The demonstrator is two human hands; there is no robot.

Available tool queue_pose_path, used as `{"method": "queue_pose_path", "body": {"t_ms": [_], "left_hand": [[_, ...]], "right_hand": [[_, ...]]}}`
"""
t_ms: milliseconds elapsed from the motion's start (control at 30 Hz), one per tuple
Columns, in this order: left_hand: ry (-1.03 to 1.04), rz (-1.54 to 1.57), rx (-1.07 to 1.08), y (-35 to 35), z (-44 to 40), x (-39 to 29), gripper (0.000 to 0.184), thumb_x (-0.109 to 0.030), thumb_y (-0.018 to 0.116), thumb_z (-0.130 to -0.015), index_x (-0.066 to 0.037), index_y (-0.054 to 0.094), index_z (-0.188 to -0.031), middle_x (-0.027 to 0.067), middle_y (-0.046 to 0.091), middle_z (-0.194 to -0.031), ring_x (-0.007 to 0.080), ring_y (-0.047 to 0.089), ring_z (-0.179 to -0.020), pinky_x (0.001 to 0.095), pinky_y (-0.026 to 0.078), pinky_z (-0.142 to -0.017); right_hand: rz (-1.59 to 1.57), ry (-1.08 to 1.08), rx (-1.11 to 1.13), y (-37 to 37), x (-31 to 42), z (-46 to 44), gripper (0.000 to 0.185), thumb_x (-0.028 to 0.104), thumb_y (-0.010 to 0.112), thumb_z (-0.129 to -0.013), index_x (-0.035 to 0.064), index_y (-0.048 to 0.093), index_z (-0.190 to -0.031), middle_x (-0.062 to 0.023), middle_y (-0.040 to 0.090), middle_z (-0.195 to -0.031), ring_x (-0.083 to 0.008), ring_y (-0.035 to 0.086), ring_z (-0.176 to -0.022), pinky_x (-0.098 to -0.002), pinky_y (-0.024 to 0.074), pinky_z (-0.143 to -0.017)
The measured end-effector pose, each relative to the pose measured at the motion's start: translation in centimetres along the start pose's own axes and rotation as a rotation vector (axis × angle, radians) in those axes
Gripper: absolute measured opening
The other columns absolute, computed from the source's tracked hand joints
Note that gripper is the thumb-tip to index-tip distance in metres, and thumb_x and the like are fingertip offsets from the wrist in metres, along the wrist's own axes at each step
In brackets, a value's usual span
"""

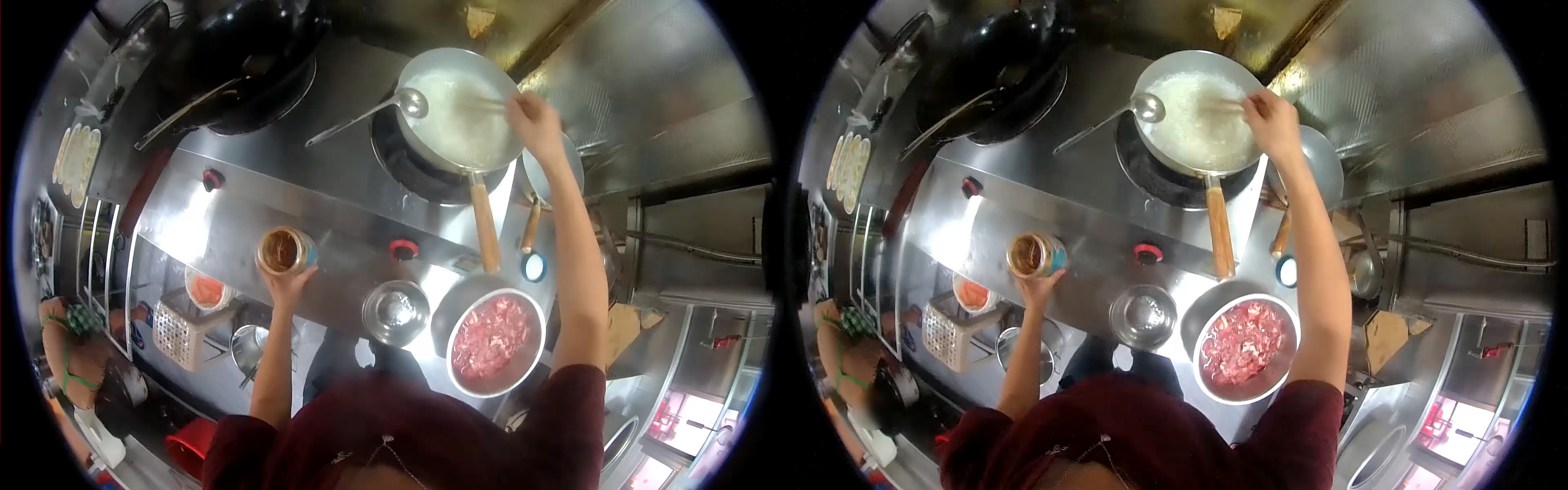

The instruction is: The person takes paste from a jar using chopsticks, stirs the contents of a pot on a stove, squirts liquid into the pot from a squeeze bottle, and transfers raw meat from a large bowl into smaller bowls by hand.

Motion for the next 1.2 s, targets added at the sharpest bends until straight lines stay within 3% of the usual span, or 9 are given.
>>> {"method": "queue_pose_path", "body": {"t_ms": [200,300,467,600,767,867,1000,1100,1200], "left_hand": [[-0.237,0.145,0.121,2.2,0.4,2.2,0.081,-0.031,0.08,-0.056,-0.002,0.042,-0.122,0.0135,0.042,-0.125,0.0299,0.041,-0.113,0.0391,0.026,-0.1],[0.024,0.002,-0.127,1.4,-0.6,-0.6,0.079,-0.031,0.079,-0.057,-0.002,0.042,-0.121,0.0165,0.039,-0.126,0.0306,0.039,-0.114,0.0387,0.028,-0.098],[-0.052,0.073,-0.113,-0.5,-1.2,-2.8,0.093,-0.029,0.079,-0.058,0.003,0.025,-0.127,0.0163,0.042,-0.123,0.0283,0.043,-0.112,0.0376,0.031,-0.097],[0.09,0.158,-0.202,-2.9,-3.2,-4.2,0.072,-0.018,0.08,-0.059,-0.001,0.042,-0.118,0.0097,0.054,-0.11,0.022,0.054,-0.1,0.0332,0.04,-0.088],[0.183,0.233,-0.13,-4.4,-4.8,-5.3,0.092,-0.024,0.082,-0.056,0.0,0.028,-0.125,0.0132,0.042,-0.119,0.0243,0.048,-0.106,0.0355,0.037,-0.093],[0.27,0.209,-0.157,-4.7,-5.8,-7.7,0.086,-0.02,0.082,-0.056,-0.001,0.032,-0.123,0.0119,0.045,-0.118,0.0235,0.048,-0.106,0.0349,0.039,-0.091],[0.428,0.234,-0.208,-3.4,-7.8,-9.8,0.083,-0.014,0.08,-0.058,-0.001,0.032,-0.124,0.0106,0.046,-0.117,0.0217,0.049,-0.107,0.0337,0.041,-0.091],[0.576,0.275,-0.301,-3.7,-9.7,-14.9,0.088,-0.016,0.082,-0.055,-0.001,0.03,-0.125,0.0108,0.046,-0.118,0.0221,0.047,-0.108,0.0344,0.039,-0.093],[0.701,0.278,-0.261,-5.0,-11.7,-19.7,0.097,-0.019,0.084,-0.052,-0.003,0.026,-0.129,0.0157,0.034,-0.129,0.0262,0.044,-0.113,0.035,0.04,-0.092]], "right_hand": [[-0.362,0.036,0.128,2.4,1.4,0.3,0.012,0.01,0.054,-0.083,-0.0012,0.059,-0.081,-0.005,0.061,-0.068,-0.0115,0.058,-0.066,-0.0243,0.0448,-0.059],[0.088,0.049,-0.086,-1.3,-1.4,0.9,0.013,0.009,0.054,-0.083,-0.0017,0.06,-0.08,-0.0033,0.061,-0.063,-0.0122,0.057,-0.057,-0.0256,0.045,-0.053],[-0.257,0.013,0.053,1.2,2.6,4.1,0.012,0.007,0.055,-0.084,-0.0044,0.057,-0.087,-0.0053,0.06,-0.074,-0.0095,0.058,-0.07,-0.0217,0.0448,-0.063],[-0.195,0.035,-0.155,-4.3,5.1,5.9,0.014,0.01,0.055,-0.086,-0.0044,0.057,-0.087,-0.0052,0.061,-0.074,-0.0107,0.059,-0.071,-0.0213,0.0453,-0.065],[-0.545,0.182,-0.551,-7.1,2.7,14.2,0.015,0.012,0.056,-0.085,-0.0022,0.057,-0.086,-0.0111,0.062,-0.079,-0.0187,0.063,-0.07,-0.0277,0.05,-0.065],[-0.654,0.36,-0.532,-5.7,-1.8,16.6,0.013,0.011,0.056,-0.084,-0.0017,0.057,-0.084,-0.0125,0.061,-0.077,-0.0209,0.063,-0.067,-0.0298,0.0513,-0.065],[-0.807,0.157,-0.621,-8.7,-0.6,17.5,0.014,0.013,0.055,-0.085,-0.0011,0.055,-0.089,-0.012,0.061,-0.075,-0.02,0.062,-0.063,-0.031,0.05,-0.064],[-0.669,0.414,-0.539,-6.4,-4.3,17.7,0.013,0.012,0.055,-0.085,0.0,0.055,-0.089,-0.0107,0.06,-0.073,-0.0201,0.062,-0.064,-0.0308,0.0489,-0.063],[-0.795,0.233,-0.648,-8.9,-3.5,17.8,0.009,0.01,0.056,-0.084,0.0017,0.055,-0.086,-0.0094,0.059,-0.074,-0.0189,0.059,-0.061,-0.03,0.0479,-0.061]]}}
Point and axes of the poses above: each hand's wrist, its own z-axis away from the middle knuckle, its own y-axis out of the palm, x = y × z, the point moved 3 cm from there along -z, towards the middle knuckle
